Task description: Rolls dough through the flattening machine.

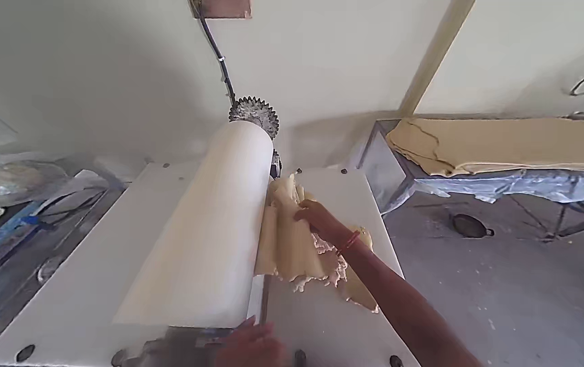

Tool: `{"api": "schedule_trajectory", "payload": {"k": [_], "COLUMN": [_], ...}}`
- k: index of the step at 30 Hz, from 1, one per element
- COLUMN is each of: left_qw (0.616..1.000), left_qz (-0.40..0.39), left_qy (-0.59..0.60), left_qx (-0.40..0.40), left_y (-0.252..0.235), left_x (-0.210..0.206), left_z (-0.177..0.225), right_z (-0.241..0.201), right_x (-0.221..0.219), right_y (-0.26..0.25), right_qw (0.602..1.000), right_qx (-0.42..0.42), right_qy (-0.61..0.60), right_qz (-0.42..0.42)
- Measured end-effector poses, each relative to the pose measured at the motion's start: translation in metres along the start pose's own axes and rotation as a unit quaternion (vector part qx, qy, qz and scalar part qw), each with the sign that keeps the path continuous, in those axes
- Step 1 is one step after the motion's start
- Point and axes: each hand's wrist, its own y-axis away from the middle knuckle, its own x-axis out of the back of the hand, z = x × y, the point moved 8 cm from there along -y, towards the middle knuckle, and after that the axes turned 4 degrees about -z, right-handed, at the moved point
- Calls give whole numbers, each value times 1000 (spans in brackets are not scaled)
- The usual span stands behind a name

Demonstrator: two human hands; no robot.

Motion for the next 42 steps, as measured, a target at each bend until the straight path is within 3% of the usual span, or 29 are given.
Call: {"api": "schedule_trajectory", "payload": {"k": [3,7,9,11,13,15,17,19,21,24,27,32,37,42], "left_qw": [994,960,928,910,900,876,833,837,836,810,812,800,808,826], "left_qz": [45,124,76,-21,-75,-19,22,49,51,21,-23,-21,46,88], "left_qy": [26,78,105,94,86,108,171,208,189,123,61,-50,-66,-61], "left_qx": [100,238,350,403,421,470,526,503,512,574,580,597,583,553], "left_y": [-19,-54,-78,-107,-132,-151,-167,-153,-132,-123,-147,-154,-137,-139], "left_x": [-37,-80,-100,-113,-110,-93,-84,-89,-94,-101,-108,-109,-103,-108], "left_z": [-31,-95,-129,-144,-138,-107,-82,-120,-160,-185,-184,-219,-243,-227], "right_z": [-9,11,28,26,8,-11,-19,-10,15,70,113,120,117,116], "right_x": [29,60,65,58,34,5,-12,-7,33,128,171,156,125,119], "right_y": [28,71,85,92,94,94,86,75,61,45,46,22,-21,-62], "right_qw": [993,991,993,993,986,977,970,962,965,947,932,919,931,944], "right_qx": [30,58,73,112,136,148,175,205,207,74,-94,-153,-122,-117], "right_qy": [-110,-118,-82,1,94,147,111,71,148,289,330,350,338,306], "right_qz": [8,35,47,46,20,-41,-129,-167,-63,123,116,98,54,-39]}}
